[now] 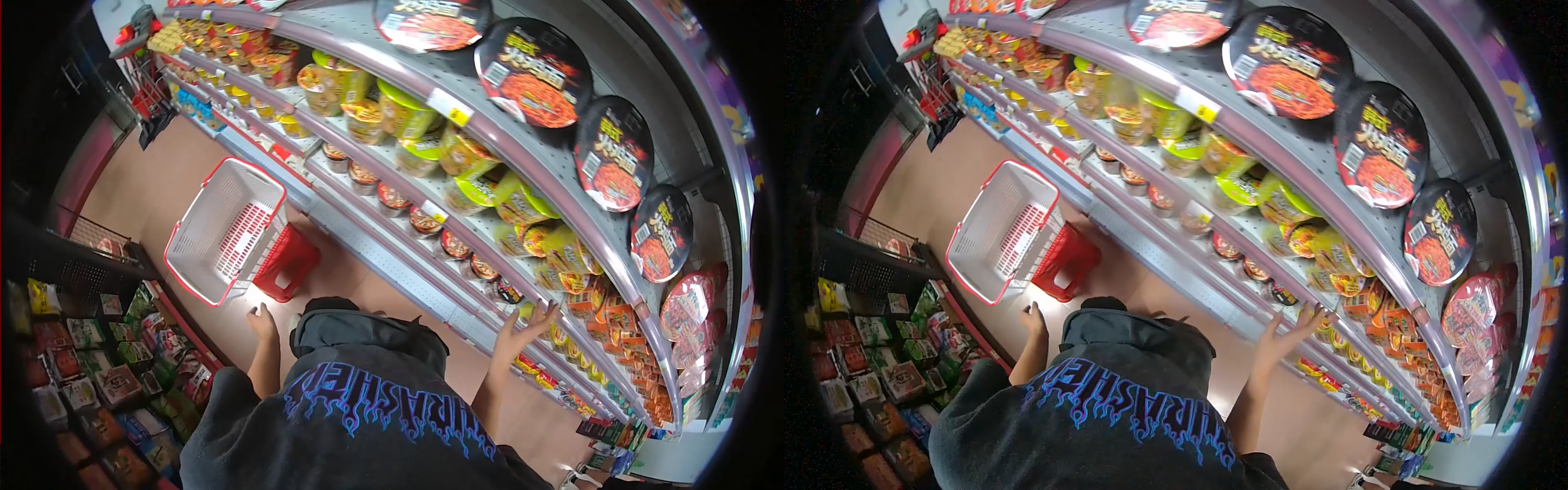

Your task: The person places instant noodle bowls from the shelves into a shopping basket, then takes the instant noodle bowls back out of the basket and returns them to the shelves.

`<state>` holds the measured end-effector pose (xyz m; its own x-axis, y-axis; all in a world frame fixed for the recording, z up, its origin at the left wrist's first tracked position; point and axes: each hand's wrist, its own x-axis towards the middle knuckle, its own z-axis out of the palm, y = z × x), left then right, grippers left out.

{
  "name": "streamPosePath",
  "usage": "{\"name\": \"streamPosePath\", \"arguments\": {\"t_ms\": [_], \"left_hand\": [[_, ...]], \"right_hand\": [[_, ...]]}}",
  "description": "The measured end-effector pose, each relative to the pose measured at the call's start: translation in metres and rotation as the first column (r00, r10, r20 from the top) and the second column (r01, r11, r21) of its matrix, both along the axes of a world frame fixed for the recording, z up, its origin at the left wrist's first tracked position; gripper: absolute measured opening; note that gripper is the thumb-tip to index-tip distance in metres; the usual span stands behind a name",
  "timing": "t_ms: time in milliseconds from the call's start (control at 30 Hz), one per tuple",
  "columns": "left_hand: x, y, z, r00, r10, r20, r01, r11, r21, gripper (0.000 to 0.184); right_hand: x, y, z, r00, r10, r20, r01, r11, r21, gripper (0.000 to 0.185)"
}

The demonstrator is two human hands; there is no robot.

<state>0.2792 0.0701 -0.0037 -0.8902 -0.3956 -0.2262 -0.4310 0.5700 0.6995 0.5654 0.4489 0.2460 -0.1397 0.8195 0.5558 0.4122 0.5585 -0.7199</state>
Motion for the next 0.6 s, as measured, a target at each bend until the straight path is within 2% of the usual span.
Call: {"name": "streamPosePath", "arguments": {"t_ms": [33, 67, 100, 167, 233, 300, 333, 367, 400, 433, 467, 500, 533, 600], "left_hand": [[-0.006, -0.010, -0.003, 0.984, 0.173, 0.053, -0.179, 0.972, 0.153, 0.047], [-0.017, -0.020, -0.007, 0.935, 0.332, 0.128, -0.355, 0.889, 0.288, 0.052], [-0.028, -0.026, -0.004, 0.854, 0.471, 0.221, -0.520, 0.755, 0.400, 0.058], [-0.050, -0.044, 0.016, 0.700, 0.667, 0.253, -0.698, 0.566, 0.439, 0.070], [-0.091, -0.083, 0.001, 0.561, 0.807, 0.182, -0.780, 0.443, 0.442, 0.067], [-0.121, -0.124, -0.017, 0.678, 0.706, 0.205, -0.701, 0.539, 0.466, 0.067], [-0.135, -0.145, -0.022, 0.827, 0.500, 0.257, -0.557, 0.668, 0.493, 0.071], [-0.151, -0.164, -0.028, 0.920, 0.255, 0.299, -0.382, 0.758, 0.528, 0.077], [-0.167, -0.167, -0.033, 0.913, 0.141, 0.382, -0.350, 0.752, 0.559, 0.065], [-0.186, -0.183, -0.108, 0.941, 0.105, 0.322, -0.310, 0.646, 0.698, 0.055], [-0.194, -0.180, -0.116, 0.880, 0.083, 0.468, -0.428, 0.564, 0.706, 0.051], [-0.197, -0.186, -0.128, 0.849, -0.089, 0.522, -0.447, 0.408, 0.796, 0.053], [-0.191, -0.190, -0.129, 0.837, -0.103, 0.538, -0.439, 0.461, 0.771, 0.050], [-0.191, -0.200, -0.155, 0.796, -0.013, 0.606, -0.543, 0.426, 0.723, 0.037]], "right_hand": [[-0.009, -0.005, 0.003, 1.000, 0.000, -0.008, 0.000, 1.000, -0.008, 0.075], [-0.017, -0.012, 0.004, 1.000, 0.001, -0.016, -0.001, 1.000, -0.020, 0.075], [-0.024, -0.017, -0.003, 0.999, -0.002, -0.050, 0.001, 1.000, -0.014, 0.073], [-0.043, -0.035, -0.019, 0.999, 0.002, -0.054, -0.004, 1.000, -0.024, 0.072], [-0.063, -0.062, -0.032, 0.998, 0.041, -0.045, -0.044, 0.996, -0.078, 0.072], [-0.093, -0.098, -0.036, 0.997, 0.079, 0.013, -0.077, 0.986, -0.149, 0.073], [-0.109, -0.121, -0.036, 0.995, 0.092, 0.038, -0.083, 0.979, -0.189, 0.073], [-0.126, -0.146, -0.032, 0.990, 0.139, 0.035, -0.129, 0.971, -0.199, 0.071], [-0.135, -0.165, -0.035, 0.966, 0.224, 0.132, -0.192, 0.956, -0.222, 0.070], [-0.140, -0.180, -0.037, 0.926, 0.303, 0.226, -0.246, 0.936, -0.251, 0.069], [-0.144, -0.193, -0.037, 0.871, 0.377, 0.314, -0.293, 0.913, -0.283, 0.069], [-0.147, -0.206, -0.034, 0.796, 0.447, 0.409, -0.340, 0.888, -0.309, 0.066], [-0.145, -0.217, -0.033, 0.762, 0.458, 0.458, -0.358, 0.887, -0.292, 0.065], [-0.142, -0.229, -0.032, 0.691, 0.466, 0.553, -0.398, 0.883, -0.247, 0.064]]}}
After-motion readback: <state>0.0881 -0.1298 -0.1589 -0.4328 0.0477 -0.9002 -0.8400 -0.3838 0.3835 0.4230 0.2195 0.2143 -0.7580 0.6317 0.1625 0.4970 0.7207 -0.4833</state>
